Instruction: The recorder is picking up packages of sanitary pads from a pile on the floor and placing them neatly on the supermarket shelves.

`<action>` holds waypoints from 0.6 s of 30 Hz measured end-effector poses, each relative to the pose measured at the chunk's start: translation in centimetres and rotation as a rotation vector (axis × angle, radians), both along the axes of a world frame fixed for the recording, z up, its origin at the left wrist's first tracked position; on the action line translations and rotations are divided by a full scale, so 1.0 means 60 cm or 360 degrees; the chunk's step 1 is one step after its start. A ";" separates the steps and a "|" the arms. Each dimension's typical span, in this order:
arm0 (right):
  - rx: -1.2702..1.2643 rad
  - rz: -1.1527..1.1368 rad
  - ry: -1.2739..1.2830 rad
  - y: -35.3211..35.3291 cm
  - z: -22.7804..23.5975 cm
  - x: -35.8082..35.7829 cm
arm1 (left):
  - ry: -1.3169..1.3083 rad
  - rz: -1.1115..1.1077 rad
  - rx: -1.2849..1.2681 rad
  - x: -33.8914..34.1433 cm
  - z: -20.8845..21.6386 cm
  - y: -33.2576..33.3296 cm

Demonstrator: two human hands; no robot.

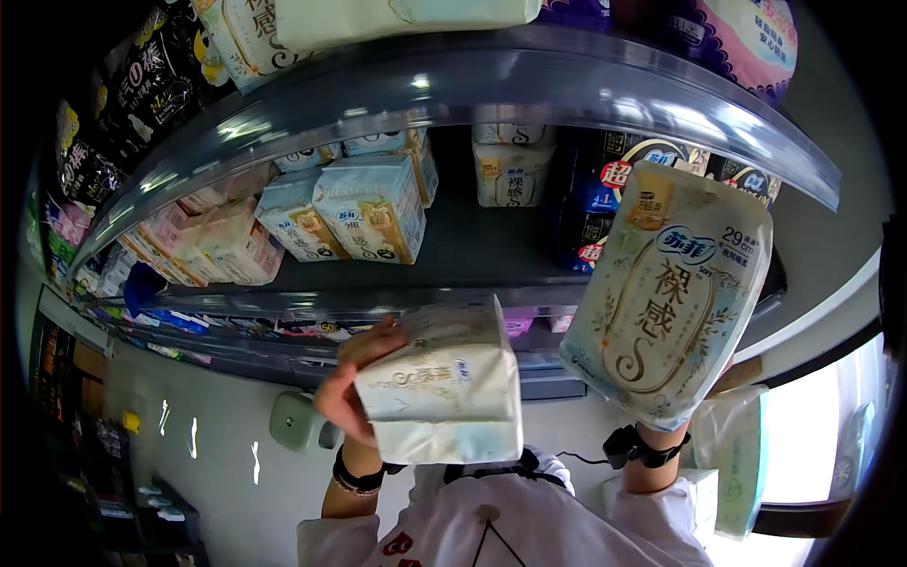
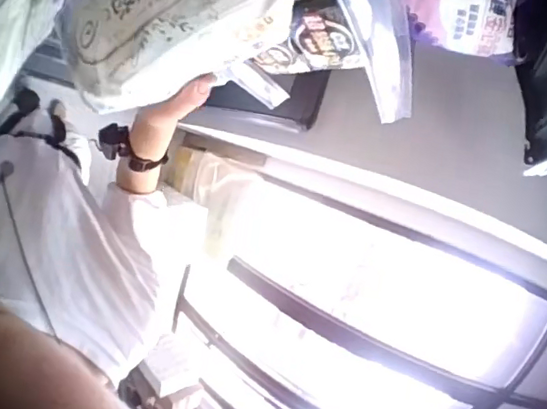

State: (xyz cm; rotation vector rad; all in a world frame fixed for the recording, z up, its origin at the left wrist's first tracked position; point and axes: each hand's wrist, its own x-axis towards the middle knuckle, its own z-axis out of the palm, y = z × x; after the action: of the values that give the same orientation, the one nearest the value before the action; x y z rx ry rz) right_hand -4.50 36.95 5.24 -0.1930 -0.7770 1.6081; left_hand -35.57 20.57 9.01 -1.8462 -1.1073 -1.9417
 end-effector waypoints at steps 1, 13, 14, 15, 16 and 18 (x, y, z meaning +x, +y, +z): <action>-0.0030 -0.0120 -0.0028 -0.011 0.009 0.000 | -0.0419 -0.0076 -0.0038 0.015 0.003 -0.011; 0.0966 0.0299 -0.1447 -0.078 0.045 -0.128 | -0.1527 -0.0540 -0.0801 0.041 -0.010 -0.057; 0.0965 0.0302 -0.1446 -0.081 0.048 -0.129 | -0.1570 -0.0784 -0.0775 0.036 -0.011 -0.058; 0.0671 0.0486 -0.1229 -0.086 0.056 -0.132 | -0.1858 -0.1147 -0.0623 0.034 -0.005 -0.067; 0.0372 0.0660 -0.1009 -0.090 0.060 -0.133 | -0.1864 -0.1145 -0.0626 0.030 -0.003 -0.070; 0.0329 0.0723 -0.0977 -0.089 0.065 -0.132 | -0.1694 -0.1357 -0.0680 0.021 -0.004 -0.076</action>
State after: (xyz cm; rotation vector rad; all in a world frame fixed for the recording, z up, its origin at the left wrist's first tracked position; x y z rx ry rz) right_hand -12.41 31.60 9.13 -0.3912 -1.5385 1.8982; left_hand -34.30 16.00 8.75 -1.5297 -1.0758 -3.6901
